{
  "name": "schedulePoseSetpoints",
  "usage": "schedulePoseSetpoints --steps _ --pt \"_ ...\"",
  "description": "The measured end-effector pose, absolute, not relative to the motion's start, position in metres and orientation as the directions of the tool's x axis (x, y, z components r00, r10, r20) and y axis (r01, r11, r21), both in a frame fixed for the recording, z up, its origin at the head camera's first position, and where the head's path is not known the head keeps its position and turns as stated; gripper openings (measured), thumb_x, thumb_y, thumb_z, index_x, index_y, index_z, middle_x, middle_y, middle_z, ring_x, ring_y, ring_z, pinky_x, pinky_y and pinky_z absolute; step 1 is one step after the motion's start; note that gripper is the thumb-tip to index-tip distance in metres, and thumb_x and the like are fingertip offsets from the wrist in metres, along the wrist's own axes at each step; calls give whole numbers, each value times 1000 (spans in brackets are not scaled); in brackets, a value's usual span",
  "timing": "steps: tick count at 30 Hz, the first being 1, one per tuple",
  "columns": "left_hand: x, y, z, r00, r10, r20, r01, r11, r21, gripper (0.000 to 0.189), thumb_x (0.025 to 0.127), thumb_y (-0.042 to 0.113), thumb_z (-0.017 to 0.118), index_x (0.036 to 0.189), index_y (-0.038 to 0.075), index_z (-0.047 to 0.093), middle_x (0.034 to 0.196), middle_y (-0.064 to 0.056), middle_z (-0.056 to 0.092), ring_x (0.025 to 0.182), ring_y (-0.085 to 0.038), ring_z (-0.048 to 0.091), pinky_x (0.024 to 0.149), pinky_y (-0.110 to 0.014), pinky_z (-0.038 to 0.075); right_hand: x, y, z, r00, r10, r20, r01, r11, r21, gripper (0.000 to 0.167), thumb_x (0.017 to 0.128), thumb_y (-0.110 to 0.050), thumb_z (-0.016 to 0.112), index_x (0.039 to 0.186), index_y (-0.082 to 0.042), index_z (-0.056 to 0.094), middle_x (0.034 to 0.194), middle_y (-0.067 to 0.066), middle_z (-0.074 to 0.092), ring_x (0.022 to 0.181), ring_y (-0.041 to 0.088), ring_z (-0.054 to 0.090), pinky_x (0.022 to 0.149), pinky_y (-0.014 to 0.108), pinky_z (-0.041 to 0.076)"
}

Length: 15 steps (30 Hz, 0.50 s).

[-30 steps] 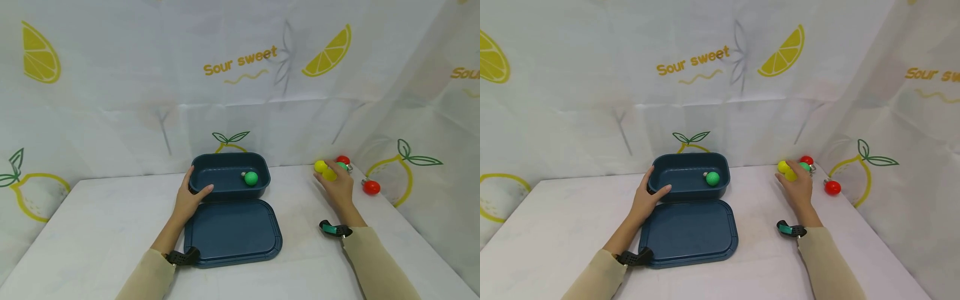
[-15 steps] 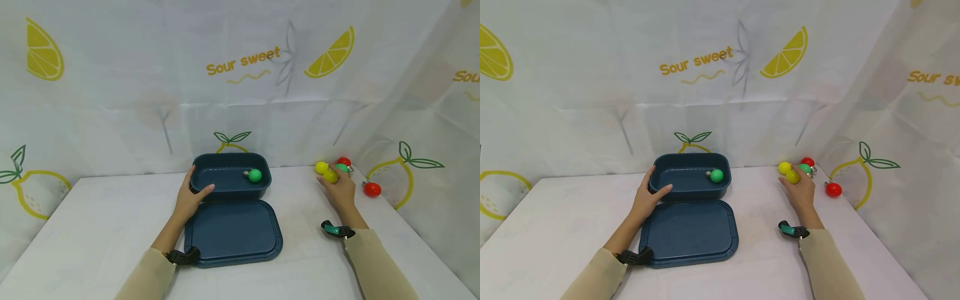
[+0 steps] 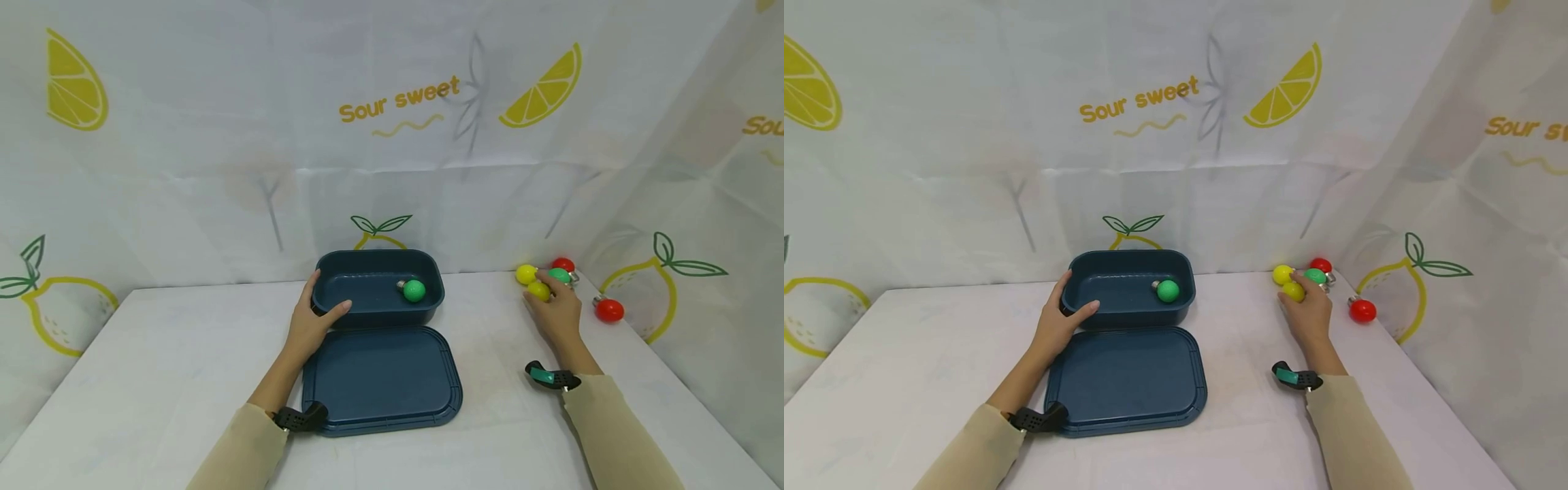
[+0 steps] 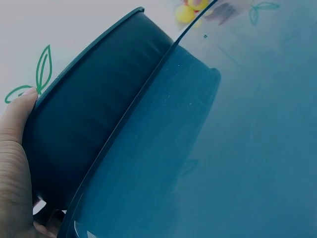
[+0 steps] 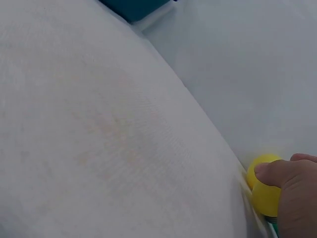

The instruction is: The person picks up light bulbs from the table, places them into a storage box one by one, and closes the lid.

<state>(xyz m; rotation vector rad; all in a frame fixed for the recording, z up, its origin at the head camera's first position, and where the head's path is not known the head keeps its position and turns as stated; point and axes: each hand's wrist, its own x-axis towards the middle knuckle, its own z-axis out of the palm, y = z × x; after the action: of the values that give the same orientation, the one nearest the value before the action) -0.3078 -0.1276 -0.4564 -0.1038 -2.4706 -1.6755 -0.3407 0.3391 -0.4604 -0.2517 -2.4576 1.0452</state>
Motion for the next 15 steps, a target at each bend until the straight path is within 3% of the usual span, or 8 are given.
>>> schedulePoseSetpoints --steps 2,9,13,15 --pt "-308 -127 -457 -985 -29 167 145 370 918 96 88 44 75 163 29 18 170 -7 19 157 -32 20 124 -61 22 -340 338 -460 -883 324 340 -19 699 -715 47 94 -17 70 139 -4 60 148 17 55 137 37 48 115 54 41" --pt "-309 -127 -458 -985 -29 168 145 367 919 96 88 43 75 163 26 18 170 -8 19 157 -33 20 123 -62 23 -339 334 -460 -906 250 342 -45 746 -665 42 94 -20 72 131 0 65 148 21 53 138 41 46 113 56 42" --pt "-308 -127 -457 -985 -29 169 148 360 921 96 87 44 75 163 27 18 170 -7 19 157 -33 20 123 -62 22 -338 332 -459 -907 239 347 -51 756 -653 43 93 -22 74 130 -2 66 141 21 58 120 34 54 99 39 49" --pt "-307 -127 -456 -985 -29 168 147 354 923 96 87 44 75 163 28 18 170 -7 19 157 -33 21 123 -62 22 -338 331 -459 -910 235 342 -49 757 -652 45 93 -23 74 132 -3 65 136 21 61 109 30 54 88 27 45"
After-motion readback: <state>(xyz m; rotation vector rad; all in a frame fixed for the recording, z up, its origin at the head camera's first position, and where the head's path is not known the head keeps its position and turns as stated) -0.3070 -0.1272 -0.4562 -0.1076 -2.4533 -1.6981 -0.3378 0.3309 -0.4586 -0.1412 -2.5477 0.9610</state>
